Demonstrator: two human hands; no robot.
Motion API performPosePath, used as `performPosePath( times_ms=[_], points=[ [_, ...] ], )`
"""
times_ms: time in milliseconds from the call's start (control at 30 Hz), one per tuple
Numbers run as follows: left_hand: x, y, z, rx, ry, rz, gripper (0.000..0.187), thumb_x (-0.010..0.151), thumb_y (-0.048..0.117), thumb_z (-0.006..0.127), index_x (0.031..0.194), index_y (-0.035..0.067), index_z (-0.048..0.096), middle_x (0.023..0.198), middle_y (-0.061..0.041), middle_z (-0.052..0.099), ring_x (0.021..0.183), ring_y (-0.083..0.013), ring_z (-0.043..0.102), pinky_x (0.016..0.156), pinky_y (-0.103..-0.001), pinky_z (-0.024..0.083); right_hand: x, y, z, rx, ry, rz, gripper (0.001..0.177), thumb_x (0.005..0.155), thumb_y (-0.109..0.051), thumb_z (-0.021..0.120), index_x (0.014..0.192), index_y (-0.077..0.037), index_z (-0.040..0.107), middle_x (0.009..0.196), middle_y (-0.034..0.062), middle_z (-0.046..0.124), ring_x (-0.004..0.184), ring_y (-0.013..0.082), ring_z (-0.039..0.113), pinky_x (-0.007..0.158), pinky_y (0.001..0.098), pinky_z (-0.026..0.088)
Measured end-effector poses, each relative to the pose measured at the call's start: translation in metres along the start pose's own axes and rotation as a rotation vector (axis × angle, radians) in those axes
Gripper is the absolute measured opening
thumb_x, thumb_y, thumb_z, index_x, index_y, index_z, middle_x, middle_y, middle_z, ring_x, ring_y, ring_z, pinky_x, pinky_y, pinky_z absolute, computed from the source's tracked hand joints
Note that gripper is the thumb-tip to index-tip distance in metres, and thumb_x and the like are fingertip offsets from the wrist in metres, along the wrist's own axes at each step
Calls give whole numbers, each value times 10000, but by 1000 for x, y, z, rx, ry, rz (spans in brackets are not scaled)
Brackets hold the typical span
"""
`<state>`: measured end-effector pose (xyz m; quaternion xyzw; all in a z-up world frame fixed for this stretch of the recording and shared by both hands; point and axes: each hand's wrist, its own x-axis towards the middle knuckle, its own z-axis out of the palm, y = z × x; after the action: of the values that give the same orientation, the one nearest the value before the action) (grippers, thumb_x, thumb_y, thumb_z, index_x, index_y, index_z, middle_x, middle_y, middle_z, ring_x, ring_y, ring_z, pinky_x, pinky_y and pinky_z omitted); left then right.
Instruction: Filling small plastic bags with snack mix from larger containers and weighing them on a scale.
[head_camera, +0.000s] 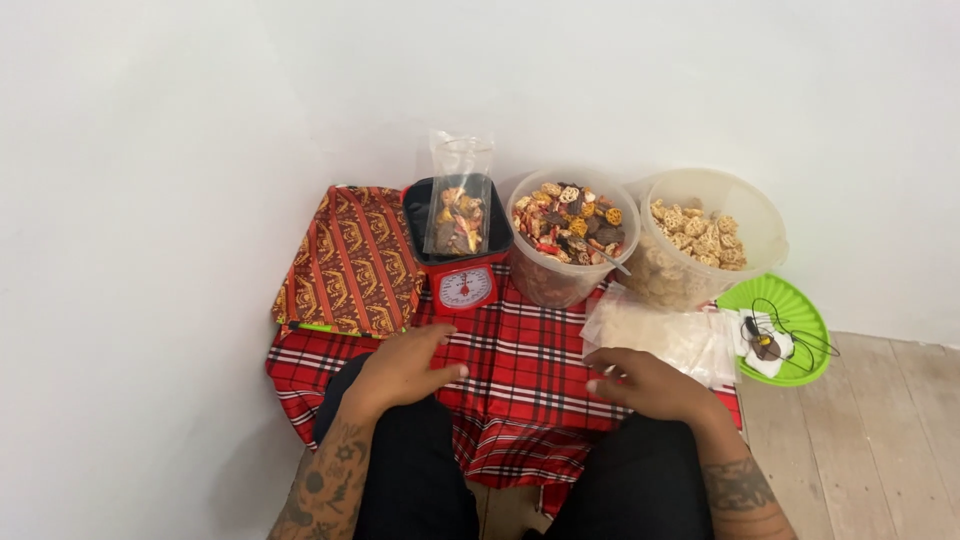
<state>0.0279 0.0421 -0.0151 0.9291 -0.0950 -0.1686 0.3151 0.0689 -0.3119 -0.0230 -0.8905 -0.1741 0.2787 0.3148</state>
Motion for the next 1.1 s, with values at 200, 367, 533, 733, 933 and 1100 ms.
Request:
performPosePath(
  times_ms=[200, 367, 533, 733, 933, 1100],
  points=[
    [-13, 31, -40, -417, -859, 588, 1350, 546, 707, 755, 1518, -82, 250, 1483, -452, 335, 1404, -588, 275, 1173, -646, 204, 28, -14, -19, 675, -875, -760, 1031, 794, -585, 867, 1480, 36, 413, 1413, 265, 562, 1247, 361, 574, 1032, 533, 487],
    [7, -8, 14, -1289, -271, 619, 1312, 555, 599, 836, 1574, 76, 198, 1620, -312, 97, 1466, -522, 78, 1059, -735, 294, 68, -6, 20, 1500, -125, -268, 515, 902, -492, 664, 1209, -84, 600, 1073, 91, 565, 735, 146, 597, 473, 237, 500],
    [9, 13, 9, -2120, 360, -246, 629, 778, 550, 621, 1176, 80, 492, 1412, -190, 482, 1387, -343, 465, 1077, -624, 422, 105, -28, 48, 1787, 185, 198, 274, 974, -408, 581, 983, -152, 677, 809, -15, 617, 674, 125, 521, 503, 237, 359],
    [26, 26, -17, -2153, 310, -287, 889, 755, 443, 676, 1443, 57, 266, 1460, -214, 311, 1375, -330, 451, 1090, -502, 436, 128, -76, 31, 1805, 274, 196, 264, 992, -390, 523, 973, -137, 594, 823, 26, 579, 698, 170, 549, 562, 292, 389],
    [87, 17, -63, -2036, 384, -85, 942, 771, 370, 711, 1503, 15, 236, 1523, -208, 174, 1403, -318, 416, 1134, -481, 420, 174, -124, -4, 1651, 284, 105, 341, 985, -404, 467, 1105, -87, 494, 1027, 90, 532, 801, 187, 630, 610, 275, 510],
    [109, 9, -66, -1985, 528, -57, 887, 781, 318, 693, 1489, -50, 306, 1481, -195, 198, 1360, -364, 474, 1100, -429, 470, 202, -129, -16, 1520, 224, 104, 589, 929, -341, 545, 1335, 82, 485, 1189, 113, 311, 1026, 193, 635, 689, 216, 550]
  ],
)
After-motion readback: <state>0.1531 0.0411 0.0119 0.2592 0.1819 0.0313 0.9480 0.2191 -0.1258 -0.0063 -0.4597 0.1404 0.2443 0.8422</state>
